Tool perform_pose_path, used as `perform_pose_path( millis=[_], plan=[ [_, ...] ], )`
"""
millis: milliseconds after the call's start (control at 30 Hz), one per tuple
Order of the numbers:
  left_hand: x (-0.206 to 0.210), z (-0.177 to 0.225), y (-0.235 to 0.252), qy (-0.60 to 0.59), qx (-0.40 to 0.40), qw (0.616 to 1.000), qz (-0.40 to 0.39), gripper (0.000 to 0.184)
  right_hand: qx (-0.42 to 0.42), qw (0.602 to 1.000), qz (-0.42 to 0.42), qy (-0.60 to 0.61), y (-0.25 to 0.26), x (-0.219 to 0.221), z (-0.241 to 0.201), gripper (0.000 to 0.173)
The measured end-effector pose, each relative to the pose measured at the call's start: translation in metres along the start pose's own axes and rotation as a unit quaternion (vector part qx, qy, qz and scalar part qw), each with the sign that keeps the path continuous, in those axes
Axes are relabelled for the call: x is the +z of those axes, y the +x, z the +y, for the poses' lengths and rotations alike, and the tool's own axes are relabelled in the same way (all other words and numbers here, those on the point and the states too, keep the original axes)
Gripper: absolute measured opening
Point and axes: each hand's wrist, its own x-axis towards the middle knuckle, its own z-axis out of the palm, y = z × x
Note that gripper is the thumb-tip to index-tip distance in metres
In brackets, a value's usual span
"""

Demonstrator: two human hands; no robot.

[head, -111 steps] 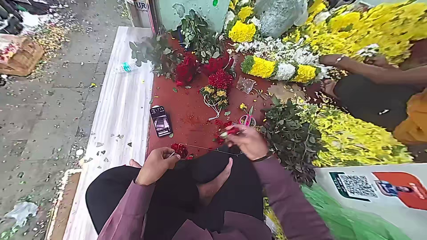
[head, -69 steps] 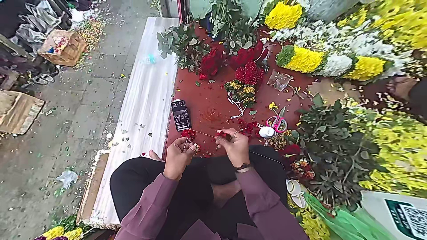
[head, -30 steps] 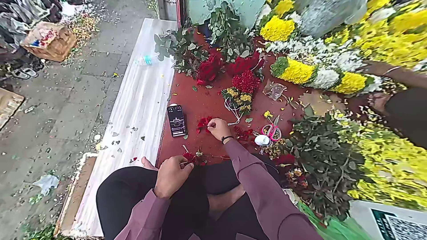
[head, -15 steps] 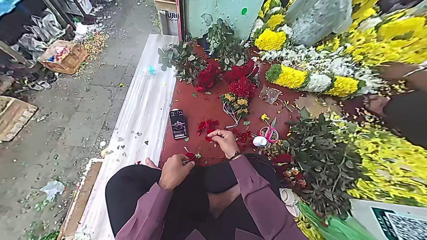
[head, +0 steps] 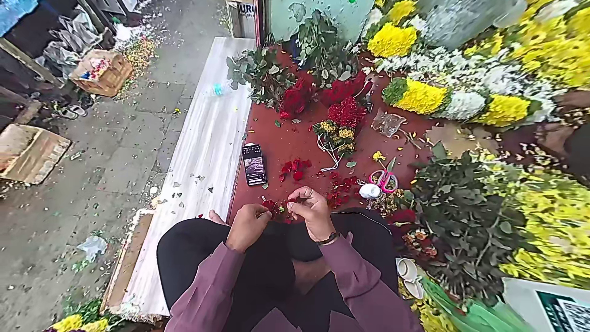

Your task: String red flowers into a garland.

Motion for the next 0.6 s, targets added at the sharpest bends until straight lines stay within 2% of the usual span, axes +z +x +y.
perform_pose_path(
  millis=[100,167,333,500,600],
  plan=[
    [0.001,0.004,-0.002,-0.072,0.015,0.997,-0.006,0.023,0.05,0.998,-0.005,0.029,-0.014,0.009,0.0,0.047],
    [0.002,0.005,-0.002,-0.103,0.02,0.994,-0.005,0.027,0.078,0.997,-0.005,0.018,-0.018,0.013,0.001,0.056],
    [0.003,0.011,-0.004,-0.135,0.026,0.99,-0.013,0.027,0.101,0.993,0.027,-0.06,-0.016,0.013,0.014,0.058],
    [0.001,0.01,-0.004,-0.078,0.043,0.996,-0.027,0.019,0.103,0.99,0.047,-0.088,-0.014,0.013,0.017,0.058],
    [0.001,0.007,-0.002,-0.045,0.045,0.998,-0.015,0.017,0.122,0.985,0.021,-0.121,-0.014,0.01,0.019,0.066]
  ],
)
